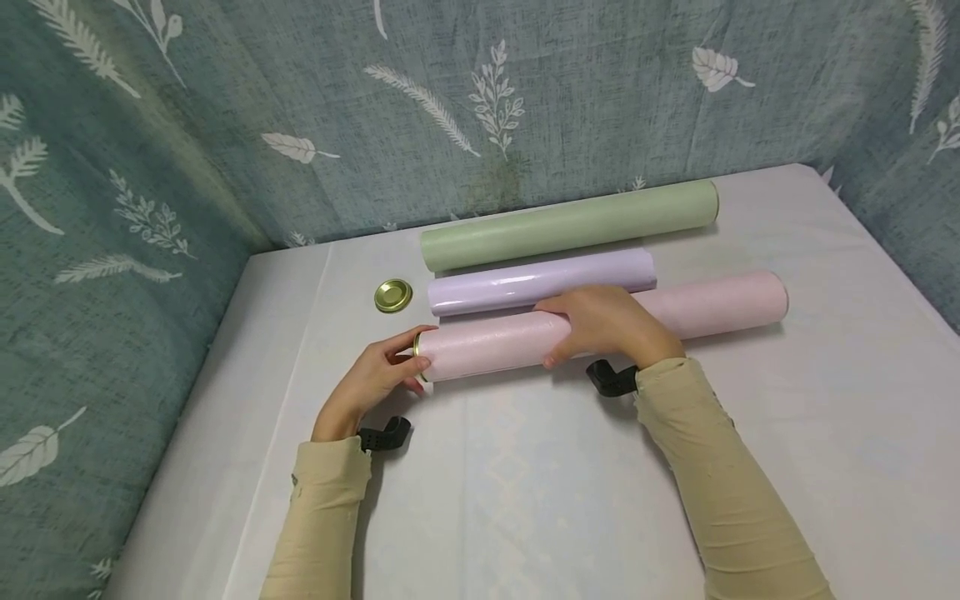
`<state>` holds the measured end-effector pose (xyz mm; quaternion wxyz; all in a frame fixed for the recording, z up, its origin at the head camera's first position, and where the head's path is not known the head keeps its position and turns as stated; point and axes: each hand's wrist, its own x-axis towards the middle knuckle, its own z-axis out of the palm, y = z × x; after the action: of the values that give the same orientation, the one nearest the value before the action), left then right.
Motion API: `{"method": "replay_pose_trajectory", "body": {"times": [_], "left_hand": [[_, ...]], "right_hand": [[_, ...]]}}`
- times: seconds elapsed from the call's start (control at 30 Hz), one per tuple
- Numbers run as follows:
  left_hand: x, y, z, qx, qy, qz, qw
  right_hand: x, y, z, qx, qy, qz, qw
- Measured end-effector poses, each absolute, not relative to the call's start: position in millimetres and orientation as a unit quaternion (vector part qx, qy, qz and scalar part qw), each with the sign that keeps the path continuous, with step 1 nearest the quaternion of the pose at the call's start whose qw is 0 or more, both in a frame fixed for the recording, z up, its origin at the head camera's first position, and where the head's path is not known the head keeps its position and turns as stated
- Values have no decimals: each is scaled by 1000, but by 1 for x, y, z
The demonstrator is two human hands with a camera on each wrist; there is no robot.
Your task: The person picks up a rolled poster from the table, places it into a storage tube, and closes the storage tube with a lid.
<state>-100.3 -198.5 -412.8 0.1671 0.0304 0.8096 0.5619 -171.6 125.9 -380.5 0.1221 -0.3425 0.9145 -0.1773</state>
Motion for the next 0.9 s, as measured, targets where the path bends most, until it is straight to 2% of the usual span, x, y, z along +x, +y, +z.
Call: {"method": "replay_pose_trajectory", "body": {"times": [0.43, 0.73, 0.9], "left_hand": [[-103, -199, -418, 34, 861, 492, 124], [-105, -197, -416, 33, 864, 487, 123], [-106, -196, -416, 30, 862, 492, 117]], "right_hand": [[-171, 122, -381, -338, 917, -176, 121], [-170, 121, -379, -333, 919, -167, 126], [-168, 125, -375, -343, 908, -189, 147]]}}
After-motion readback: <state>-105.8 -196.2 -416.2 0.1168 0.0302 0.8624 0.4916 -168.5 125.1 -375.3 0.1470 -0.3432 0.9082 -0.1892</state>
